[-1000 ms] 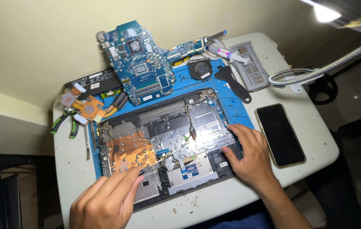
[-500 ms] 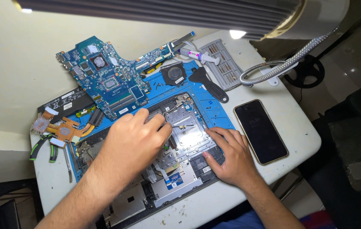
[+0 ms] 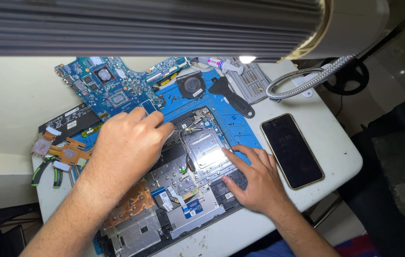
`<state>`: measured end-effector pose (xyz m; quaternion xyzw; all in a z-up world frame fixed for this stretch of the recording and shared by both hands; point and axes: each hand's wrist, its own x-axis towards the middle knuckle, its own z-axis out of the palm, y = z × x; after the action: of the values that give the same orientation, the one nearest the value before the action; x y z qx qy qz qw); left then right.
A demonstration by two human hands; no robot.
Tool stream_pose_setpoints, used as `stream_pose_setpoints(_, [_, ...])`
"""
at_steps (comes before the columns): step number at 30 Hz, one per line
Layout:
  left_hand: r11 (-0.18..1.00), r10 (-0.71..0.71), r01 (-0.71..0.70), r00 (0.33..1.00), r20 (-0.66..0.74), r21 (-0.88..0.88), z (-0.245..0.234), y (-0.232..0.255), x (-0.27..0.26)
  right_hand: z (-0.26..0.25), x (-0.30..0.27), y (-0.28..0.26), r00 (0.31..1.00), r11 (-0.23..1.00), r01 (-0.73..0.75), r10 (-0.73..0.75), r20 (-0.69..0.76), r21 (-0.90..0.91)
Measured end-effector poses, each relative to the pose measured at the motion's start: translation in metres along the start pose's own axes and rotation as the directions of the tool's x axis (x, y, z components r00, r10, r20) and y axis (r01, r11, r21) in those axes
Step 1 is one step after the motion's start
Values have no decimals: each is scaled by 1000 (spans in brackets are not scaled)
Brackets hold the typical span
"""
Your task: The person is disassembling a laptop by removing screws with a screwdriver and disconnecting internal ribbon cables to lift the motherboard from the chassis.
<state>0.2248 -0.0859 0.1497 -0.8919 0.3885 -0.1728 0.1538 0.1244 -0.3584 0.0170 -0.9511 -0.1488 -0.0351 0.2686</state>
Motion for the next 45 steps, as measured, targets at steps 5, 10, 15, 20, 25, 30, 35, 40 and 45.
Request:
stream_pose_setpoints(5, [1000,16,-16,1000,-2,0,2,-3,8,1,-1,0,1000,1000,-2,2,-28,4])
stream_pose_setpoints(10, [998,50,-50,999,-4,-40,3,-3,20,1,-1,0,997,1000,30,-30,-71,8])
stream_pose_setpoints(15, [993,109,-111,993,-37,-51,12,5,36,1,-1,1,997,1000,18,-17,-71,15])
stream_pose_setpoints(20, [990,128,-130,991,-32,-50,23,7,43,0,-1,0,995,999,27,-25,-95,22])
stream_pose_setpoints(25, [991,126,-127,992,-23,-45,28,8,45,-1,-1,0,994,999,40,-37,-101,26])
stream_pose_setpoints(30, [984,166,-166,986,-16,-56,25,8,54,0,-1,0,996,999,27,-24,-87,37])
stream_pose_setpoints(35, [977,209,-210,978,-11,-33,21,13,78,0,-1,0,993,999,41,-38,-110,19])
stream_pose_setpoints(40, [946,317,-290,923,220,-145,25,29,126,-1,-1,-1,996,999,29,-27,-88,21])
stream_pose_setpoints(45, [927,369,-325,877,308,-185,34,41,159,-2,-1,-4,993,999,29,-27,-112,13])
